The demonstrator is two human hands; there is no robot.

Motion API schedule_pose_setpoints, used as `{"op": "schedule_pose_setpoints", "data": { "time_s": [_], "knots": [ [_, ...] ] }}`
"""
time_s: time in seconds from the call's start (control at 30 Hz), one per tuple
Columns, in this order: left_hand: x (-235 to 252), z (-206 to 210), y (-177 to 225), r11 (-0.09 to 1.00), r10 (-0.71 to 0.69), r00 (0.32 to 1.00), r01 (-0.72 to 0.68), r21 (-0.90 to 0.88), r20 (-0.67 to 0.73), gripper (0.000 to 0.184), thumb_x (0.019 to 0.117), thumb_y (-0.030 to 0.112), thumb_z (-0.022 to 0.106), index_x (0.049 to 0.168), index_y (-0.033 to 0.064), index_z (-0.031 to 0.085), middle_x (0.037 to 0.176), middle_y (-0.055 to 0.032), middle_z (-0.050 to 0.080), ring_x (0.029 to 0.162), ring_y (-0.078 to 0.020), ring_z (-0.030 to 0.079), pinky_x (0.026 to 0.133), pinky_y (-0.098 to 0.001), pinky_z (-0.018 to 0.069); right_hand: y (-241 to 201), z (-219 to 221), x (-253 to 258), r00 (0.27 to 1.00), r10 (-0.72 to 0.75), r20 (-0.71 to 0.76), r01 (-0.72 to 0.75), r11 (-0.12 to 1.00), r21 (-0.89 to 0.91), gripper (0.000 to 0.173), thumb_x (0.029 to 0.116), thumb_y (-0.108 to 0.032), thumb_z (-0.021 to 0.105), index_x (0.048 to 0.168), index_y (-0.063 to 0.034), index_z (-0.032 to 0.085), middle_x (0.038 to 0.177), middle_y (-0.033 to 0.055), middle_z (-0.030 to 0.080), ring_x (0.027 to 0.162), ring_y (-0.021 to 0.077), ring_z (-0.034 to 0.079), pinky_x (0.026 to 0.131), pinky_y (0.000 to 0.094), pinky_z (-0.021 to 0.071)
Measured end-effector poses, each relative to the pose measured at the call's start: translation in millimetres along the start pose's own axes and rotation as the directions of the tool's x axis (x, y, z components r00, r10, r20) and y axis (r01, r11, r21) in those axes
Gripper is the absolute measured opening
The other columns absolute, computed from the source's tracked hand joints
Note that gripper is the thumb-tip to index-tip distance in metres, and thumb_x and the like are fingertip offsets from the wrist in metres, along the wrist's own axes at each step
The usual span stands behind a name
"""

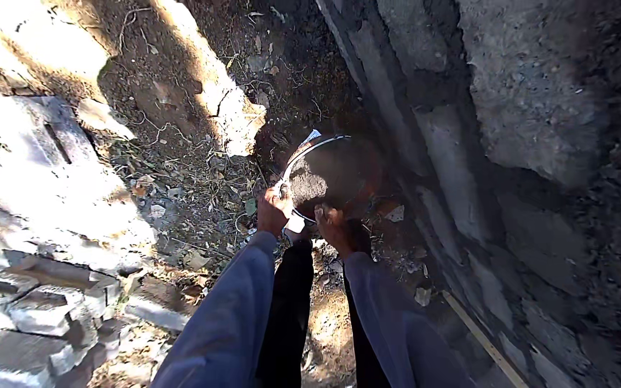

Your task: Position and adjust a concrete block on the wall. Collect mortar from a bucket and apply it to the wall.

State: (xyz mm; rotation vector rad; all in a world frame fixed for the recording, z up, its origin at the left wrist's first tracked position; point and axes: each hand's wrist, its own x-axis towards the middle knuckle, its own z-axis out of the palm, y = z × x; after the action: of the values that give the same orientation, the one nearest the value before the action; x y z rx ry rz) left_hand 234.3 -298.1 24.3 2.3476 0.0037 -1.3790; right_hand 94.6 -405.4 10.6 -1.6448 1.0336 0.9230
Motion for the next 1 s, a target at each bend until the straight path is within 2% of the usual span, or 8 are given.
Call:
{"op": "schedule_pose_setpoints", "data": {
  "time_s": [0.17, 0.27, 0.37, 0.6, 0.67, 0.8, 0.9, 1.0],
  "knots": [
    [2.1, -7.0, -1.7, 0.935, -0.132, 0.987, 0.155, -0.320, 0.094, 0.056, 0.1125, 0.042, 0.032, 0.138, -0.0013, 0.056, 0.131, -0.0264, 0.061, 0.118, -0.0361, 0.062, 0.101, -0.0543, 0.0505, 14.9, -3.8, -9.1, 0.992, -0.119, 0.037, 0.107, 0.963, 0.247, 0.041, 0.1099, -0.027, 0.039, 0.109, 0.0008, 0.069, 0.087, 0.0092, 0.064, 0.077, 0.0164, 0.060, 0.077, 0.0377, 0.0521],
    [-20.3, -21.1, -1.3, 0.851, -0.159, 0.986, 0.159, -0.500, 0.043, 0.061, 0.1116, 0.046, 0.031, 0.145, -0.0022, 0.049, 0.145, -0.0239, 0.054, 0.132, -0.0319, 0.055, 0.108, -0.0504, 0.0465, 5.6, -17.9, -38.3, 0.983, -0.182, -0.029, 0.184, 0.953, 0.241, 0.035, 0.1063, -0.019, 0.048, 0.115, 0.0061, 0.070, 0.103, 0.0190, 0.072, 0.097, 0.0231, 0.068, 0.095, 0.0410, 0.0536],
    [-64.3, -46.1, 7.2, 0.904, -0.195, 0.980, 0.192, -0.383, 0.029, 0.068, 0.1115, 0.048, 0.028, 0.150, -0.0063, 0.040, 0.152, -0.0288, 0.045, 0.141, -0.0392, 0.045, 0.115, -0.0580, 0.0362, -24.5, -61.8, -95.7, 0.993, -0.115, 0.021, 0.114, 0.993, 0.038, 0.039, 0.1079, -0.021, 0.048, 0.125, 0.0081, 0.066, 0.124, 0.0289, 0.067, 0.123, 0.0376, 0.063, 0.111, 0.0493, 0.0441],
    [-214.5, -124.6, 19.6, 0.965, -0.118, 0.993, 0.116, -0.235, 0.007, 0.066, 0.1122, 0.043, 0.028, 0.142, -0.0122, 0.048, 0.140, -0.0341, 0.054, 0.132, -0.0426, 0.053, 0.112, -0.0568, 0.0398, -59.7, -147.9, -265.7, 0.985, -0.126, 0.115, 0.125, 0.992, 0.019, 0.042, 0.1102, -0.028, 0.044, 0.122, 0.0054, 0.066, 0.119, 0.0284, 0.067, 0.118, 0.0406, 0.063, 0.107, 0.0558, 0.0452],
    [-254.2, -152.1, 39.5, 0.979, -0.004, 1.000, 0.002, -0.203, -0.009, 0.062, 0.1108, 0.041, 0.037, 0.147, -0.0088, 0.045, 0.144, -0.0310, 0.053, 0.136, -0.0398, 0.051, 0.116, -0.0541, 0.0385, -59.8, -172.8, -323.2, 0.986, -0.136, 0.091, 0.128, 0.987, 0.095, 0.043, 0.1107, -0.030, 0.042, 0.117, 0.0038, 0.067, 0.106, 0.0248, 0.069, 0.100, 0.0362, 0.067, 0.095, 0.0542, 0.0505],
    [-323.1, -195.7, 140.3, 0.929, 0.348, 0.932, -0.357, -0.092, -0.100, 0.050, 0.1078, 0.032, 0.050, 0.141, -0.0053, 0.055, 0.130, -0.0272, 0.064, 0.122, -0.0383, 0.062, 0.109, -0.0568, 0.0449, -56.7, -229.3, -430.3, 0.986, -0.167, -0.020, 0.167, 0.953, 0.253, 0.041, 0.1112, -0.029, 0.039, 0.109, 0.0011, 0.067, 0.086, 0.0135, 0.064, 0.072, 0.0218, 0.060, 0.072, 0.0431, 0.0518],
    [-350.1, -209.9, 250.6, 0.770, 0.632, 0.772, -0.635, -0.064, -0.069, 0.047, 0.1069, 0.029, 0.048, 0.139, -0.0033, 0.057, 0.128, -0.0212, 0.067, 0.117, -0.0299, 0.067, 0.104, -0.0506, 0.0502, -53.9, -279.8, -496.2, 0.951, -0.240, -0.195, 0.285, 0.923, 0.256, 0.040, 0.1103, -0.022, 0.039, 0.109, 0.0035, 0.069, 0.095, 0.0155, 0.069, 0.087, 0.0220, 0.065, 0.086, 0.0433, 0.0513],
    [-367.4, -210.0, 361.9, 0.576, 0.812, 0.571, -0.817, -0.010, 0.122, 0.053, 0.1073, 0.036, 0.037, 0.138, -0.0003, 0.059, 0.130, -0.0139, 0.068, 0.123, -0.0225, 0.064, 0.109, -0.0452, 0.0476, -40.3, -316.1, -534.8, 0.872, -0.272, -0.407, 0.340, 0.935, 0.102, 0.042, 0.1084, -0.027, 0.038, 0.106, 0.0021, 0.068, 0.090, 0.0176, 0.068, 0.086, 0.0285, 0.067, 0.083, 0.0495, 0.0510]
  ]
}}
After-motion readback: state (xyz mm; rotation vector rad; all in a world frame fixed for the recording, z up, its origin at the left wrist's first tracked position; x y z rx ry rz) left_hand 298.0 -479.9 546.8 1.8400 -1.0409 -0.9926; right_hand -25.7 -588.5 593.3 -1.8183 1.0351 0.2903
